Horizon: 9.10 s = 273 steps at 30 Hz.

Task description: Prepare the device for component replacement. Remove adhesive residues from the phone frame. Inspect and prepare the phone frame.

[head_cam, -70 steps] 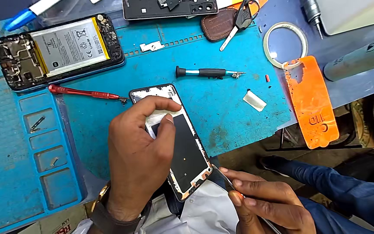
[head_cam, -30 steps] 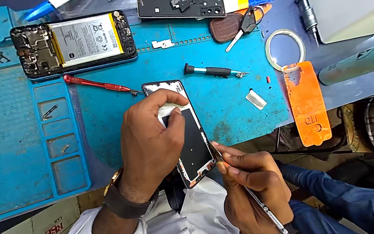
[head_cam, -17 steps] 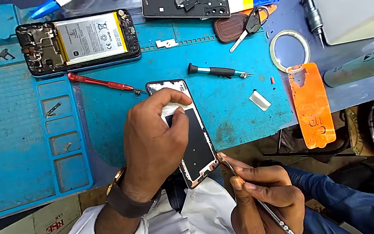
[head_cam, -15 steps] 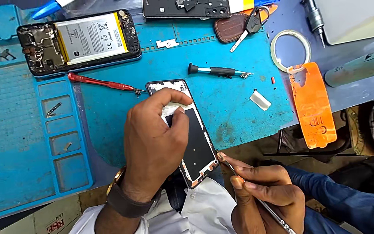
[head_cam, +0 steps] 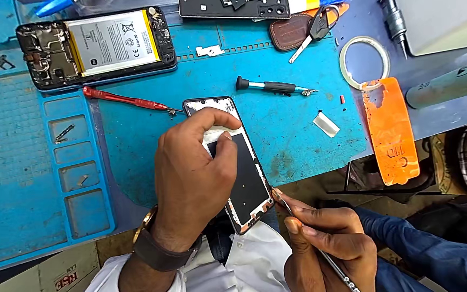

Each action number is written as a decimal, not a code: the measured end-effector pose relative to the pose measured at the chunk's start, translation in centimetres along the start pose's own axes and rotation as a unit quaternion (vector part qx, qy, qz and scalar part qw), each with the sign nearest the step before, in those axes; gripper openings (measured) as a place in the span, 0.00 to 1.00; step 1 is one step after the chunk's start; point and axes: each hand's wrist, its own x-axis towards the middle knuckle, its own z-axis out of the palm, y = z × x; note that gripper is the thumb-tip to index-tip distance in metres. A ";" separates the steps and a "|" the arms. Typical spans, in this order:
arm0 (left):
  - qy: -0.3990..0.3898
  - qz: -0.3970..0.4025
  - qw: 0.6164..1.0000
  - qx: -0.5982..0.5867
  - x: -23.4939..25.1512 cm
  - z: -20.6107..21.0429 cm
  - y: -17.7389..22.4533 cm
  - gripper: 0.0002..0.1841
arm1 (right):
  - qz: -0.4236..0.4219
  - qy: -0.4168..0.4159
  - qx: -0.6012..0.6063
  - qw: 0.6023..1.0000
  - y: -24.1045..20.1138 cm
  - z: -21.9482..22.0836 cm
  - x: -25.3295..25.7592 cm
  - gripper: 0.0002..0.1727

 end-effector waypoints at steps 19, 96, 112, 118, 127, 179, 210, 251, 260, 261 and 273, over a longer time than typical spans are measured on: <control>0.001 0.001 1.000 0.005 0.0 0.0 0.0 0.13 | -0.012 0.000 -0.015 1.000 -0.3 0.0 0.0 0.08; 0.010 -0.005 1.000 0.024 -0.3 0.2 0.3 0.17 | -0.060 -0.105 -0.121 0.985 -0.3 2.5 6.9 0.08; 0.007 -0.011 0.999 0.035 -0.2 0.1 0.4 0.18 | -0.030 -0.075 -0.120 0.990 -0.6 1.3 5.1 0.10; 0.011 -0.007 0.999 0.032 -0.2 0.3 0.3 0.17 | -0.025 -0.055 -0.059 0.996 -0.1 2.0 5.6 0.09; 0.010 -0.006 1.000 0.029 -0.2 0.2 0.2 0.16 | -0.042 -0.082 -0.087 0.992 0.4 4.2 8.4 0.08; 0.023 0.028 0.998 -0.056 -0.7 0.2 -0.7 0.17 | 0.033 -0.014 0.106 0.994 1.1 0.9 11.0 0.11; 0.122 0.147 0.914 -0.359 -0.6 -0.9 0.6 0.45 | 0.274 -0.017 0.044 0.961 -1.6 -3.3 6.9 0.06; -0.044 0.012 0.846 -0.531 -9.4 -3.3 0.2 0.20 | 0.345 0.050 0.338 0.874 -3.2 -3.0 3.1 0.05; -0.134 -0.075 0.842 -0.517 -9.5 -4.0 -1.2 0.16 | 0.349 0.061 0.301 0.886 -3.1 -3.2 3.9 0.08; -0.164 -0.089 0.838 -0.512 -9.7 -4.0 -1.5 0.15 | 0.351 0.062 0.288 0.889 -3.2 -3.2 4.1 0.07; -0.110 -0.114 0.747 -0.645 -12.0 -6.4 -4.7 0.22 | 0.275 -0.039 0.113 0.954 -0.1 -4.2 7.5 0.19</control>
